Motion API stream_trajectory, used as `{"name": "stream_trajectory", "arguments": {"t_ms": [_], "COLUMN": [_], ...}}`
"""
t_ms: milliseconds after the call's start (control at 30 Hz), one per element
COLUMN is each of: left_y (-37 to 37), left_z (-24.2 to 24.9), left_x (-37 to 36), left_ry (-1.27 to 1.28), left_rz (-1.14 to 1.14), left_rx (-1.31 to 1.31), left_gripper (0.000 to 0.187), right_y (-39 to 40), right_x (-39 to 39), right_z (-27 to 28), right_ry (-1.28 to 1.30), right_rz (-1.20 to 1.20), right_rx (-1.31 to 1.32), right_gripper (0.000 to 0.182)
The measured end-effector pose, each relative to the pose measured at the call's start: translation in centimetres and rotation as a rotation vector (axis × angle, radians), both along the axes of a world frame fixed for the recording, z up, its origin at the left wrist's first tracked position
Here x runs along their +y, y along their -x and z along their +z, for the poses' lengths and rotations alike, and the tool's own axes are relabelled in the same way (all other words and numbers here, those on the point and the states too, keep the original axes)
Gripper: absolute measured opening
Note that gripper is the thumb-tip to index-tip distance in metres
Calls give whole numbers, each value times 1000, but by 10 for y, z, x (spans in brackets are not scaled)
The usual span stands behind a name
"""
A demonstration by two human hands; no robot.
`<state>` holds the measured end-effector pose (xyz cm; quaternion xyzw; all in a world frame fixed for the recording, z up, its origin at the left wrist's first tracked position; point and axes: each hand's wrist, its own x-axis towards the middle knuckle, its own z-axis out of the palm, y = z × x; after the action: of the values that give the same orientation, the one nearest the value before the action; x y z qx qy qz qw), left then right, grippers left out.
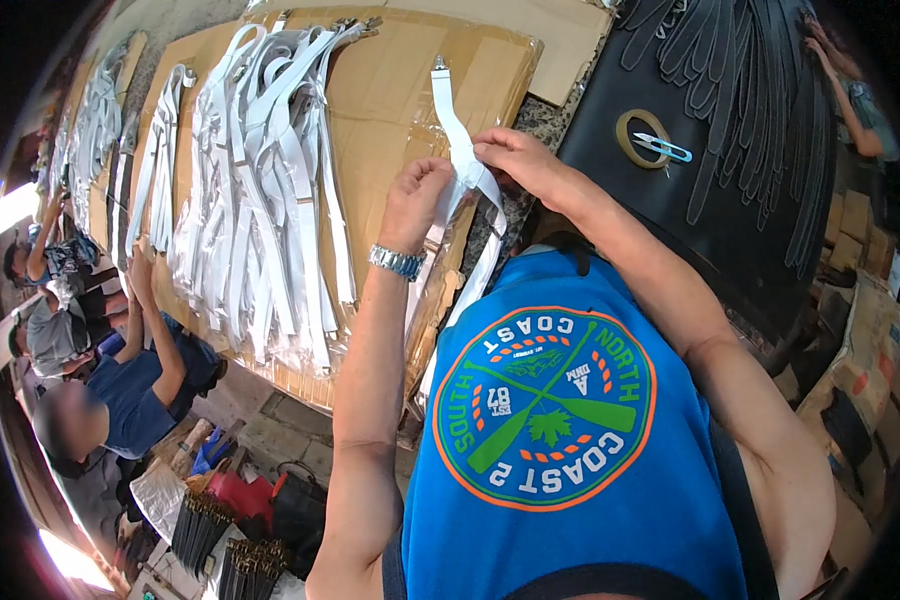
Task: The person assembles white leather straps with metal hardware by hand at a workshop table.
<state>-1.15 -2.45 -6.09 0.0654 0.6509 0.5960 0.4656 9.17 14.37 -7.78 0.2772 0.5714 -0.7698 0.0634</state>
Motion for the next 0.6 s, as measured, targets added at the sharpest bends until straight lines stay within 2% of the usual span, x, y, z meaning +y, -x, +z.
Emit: {"name": "stream_trajectory", "arguments": {"t_ms": [67,133,167,233,300,333,400,467,567,600], "left_y": [-6,-7,-7,-11,-21,-25,-34,-43,-51,-53], "left_z": [13,6,4,9,24,24,24,31,39,41], "left_x": [3,1,1,3,7,8,8,11,10,10], "left_ry": [-19,-4,3,140,302,328,382,444,485,472], "left_rz": [-31,-67,-86,-106,-111,-117,-132,-131,-130,-117], "left_rx": [-6,100,154,541,902,1001,1195,1245,1271,1282], "left_gripper": [25,24,24,22,20,18,14,12,12,12], "right_y": [4,11,13,21,26,29,35,43,49,50], "right_x": [1,5,2,-8,-4,-2,-2,5,6,6], "right_z": [1,-2,-4,1,16,33,51,50,25,33], "right_ry": [-14,-37,-43,-57,-321,-454,-539,-585,-827,-812], "right_rz": [41,108,46,-81,-5,32,101,217,236,275], "right_rx": [-8,-12,30,115,31,-11,-46,-58,106,66], "right_gripper": [34,36,37,40,44,46,50,50,46,45]}}
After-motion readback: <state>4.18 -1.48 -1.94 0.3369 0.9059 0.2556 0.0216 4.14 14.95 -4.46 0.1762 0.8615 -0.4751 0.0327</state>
